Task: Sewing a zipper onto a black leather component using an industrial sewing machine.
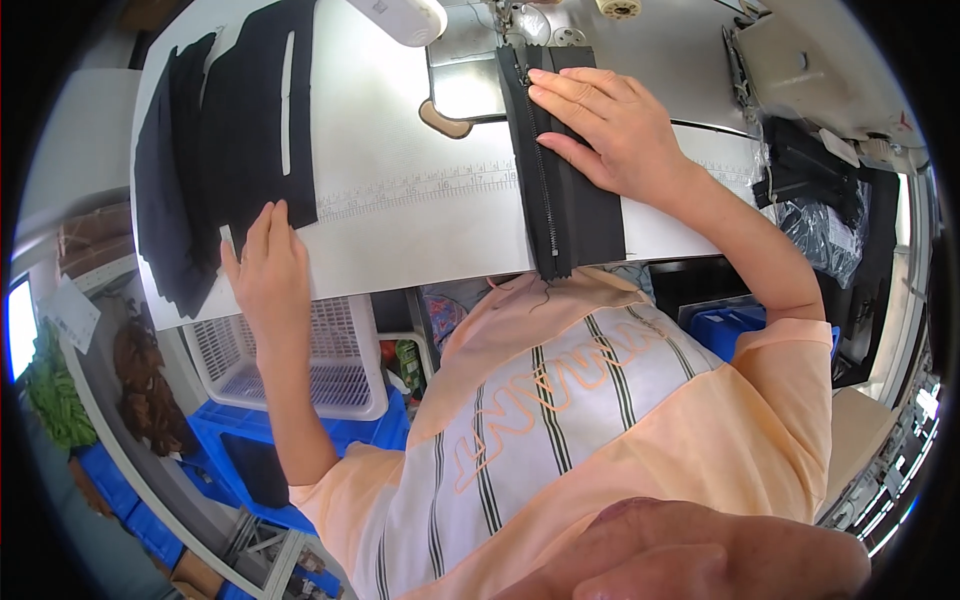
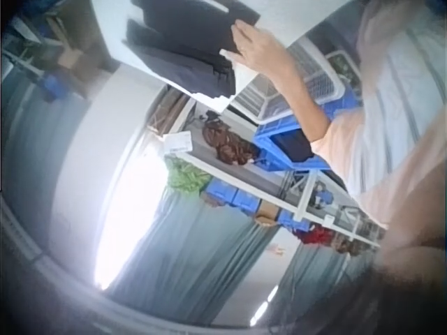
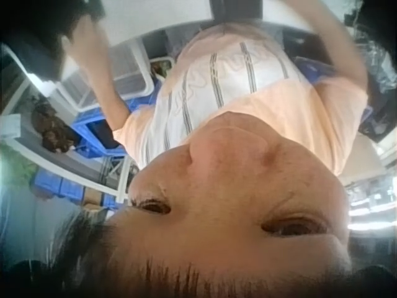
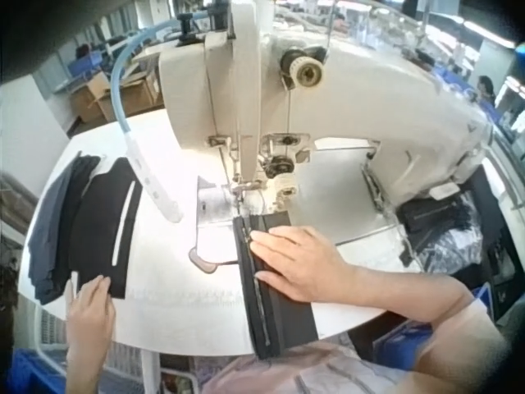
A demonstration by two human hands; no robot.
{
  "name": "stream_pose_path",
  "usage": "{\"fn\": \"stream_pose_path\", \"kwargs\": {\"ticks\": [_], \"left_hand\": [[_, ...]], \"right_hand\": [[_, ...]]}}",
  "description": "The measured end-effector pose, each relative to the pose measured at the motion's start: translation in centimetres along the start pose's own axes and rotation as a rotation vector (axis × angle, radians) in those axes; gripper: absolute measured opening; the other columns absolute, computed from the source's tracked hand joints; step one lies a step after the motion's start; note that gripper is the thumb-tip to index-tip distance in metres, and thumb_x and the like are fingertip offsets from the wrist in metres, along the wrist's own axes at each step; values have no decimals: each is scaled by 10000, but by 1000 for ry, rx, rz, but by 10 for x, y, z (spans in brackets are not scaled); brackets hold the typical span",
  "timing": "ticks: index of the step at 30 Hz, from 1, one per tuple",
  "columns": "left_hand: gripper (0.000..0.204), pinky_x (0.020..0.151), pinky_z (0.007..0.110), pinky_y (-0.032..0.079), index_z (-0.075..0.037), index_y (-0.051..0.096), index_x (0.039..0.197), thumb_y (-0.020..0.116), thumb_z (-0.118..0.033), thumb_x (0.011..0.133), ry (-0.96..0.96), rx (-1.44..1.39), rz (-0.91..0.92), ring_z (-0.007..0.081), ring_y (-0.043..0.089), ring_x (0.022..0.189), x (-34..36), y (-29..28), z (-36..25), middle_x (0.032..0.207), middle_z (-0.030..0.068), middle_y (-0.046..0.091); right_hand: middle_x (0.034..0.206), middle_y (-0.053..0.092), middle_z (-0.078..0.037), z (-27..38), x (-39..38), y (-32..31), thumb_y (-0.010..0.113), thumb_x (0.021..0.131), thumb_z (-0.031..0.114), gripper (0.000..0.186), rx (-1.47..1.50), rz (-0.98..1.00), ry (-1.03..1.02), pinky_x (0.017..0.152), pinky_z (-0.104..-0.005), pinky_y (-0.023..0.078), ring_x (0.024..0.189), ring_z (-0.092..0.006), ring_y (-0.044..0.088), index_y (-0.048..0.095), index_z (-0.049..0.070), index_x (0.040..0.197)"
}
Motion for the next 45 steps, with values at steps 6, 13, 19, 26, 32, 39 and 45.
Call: {"fn": "stream_pose_path", "kwargs": {"ticks": [6,13,19,26,32,39,45], "left_hand": [[364,906,393,484,2,667,1136,707,-226,854,-38,-298,92,269,633,976,22,-12,6,1076,112,648],[319,868,370,510,9,670,1051,719,-154,781,49,-125,58,284,624,1005,28,-2,0,1169,120,618],[507,1033,375,423,-133,662,1206,568,59,746,51,-579,-5,270,545,1216,29,7,32,1353,50,573],[579,1106,481,280,-67,654,1215,518,108,680,385,-364,10,255,512,1285,-40,-21,-85,1325,94,599],[427,1014,391,312,-93,694,1154,625,-46,735,201,-467,-166,193,565,977,-57,-18,-111,1291,42,628],[269,1082,438,310,-108,714,1070,598,-66,830,348,-548,-78,197,606,1074,-71,-50,-168,1151,40,700],[284,960,370,442,-61,717,1049,647,-86,775,333,-558,-133,220,628,1045,-39,-47,-192,1106,81,702]], "right_hand": [[1310,599,-4,-1,1,3,723,816,227,426,3,39,15,890,-335,481,1138,-214,568,626,97,1211],[1310,600,-10,2,1,-1,718,822,217,423,-11,42,-3,906,-338,480,1141,-221,567,632,91,1217],[1299,608,-13,2,-1,-2,723,819,212,430,16,20,-10,900,-336,483,1125,-228,575,630,88,1220],[1271,620,-5,-10,-20,-17,717,829,250,380,-21,20,13,877,-332,496,1099,-211,585,642,97,1169],[1259,632,-11,-33,-65,-45,727,816,217,394,-92,10,130,873,-344,511,1072,-231,603,656,101,1186],[1258,631,-5,-33,-67,-47,726,820,231,386,-100,-19,126,845,-335,499,1067,-224,601,661,103,1178],[1258,630,0,-34,-69,-46,725,820,244,383,-98,-28,135,843,-339,499,1070,-220,600,661,109,1173]]}}
Point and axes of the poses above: each hand's wrist, its own x-axis towards the middle knuckle, its own y-axis out of the palm, z = x × y, the point moved 9 cm from there along x, towards the middle knuckle
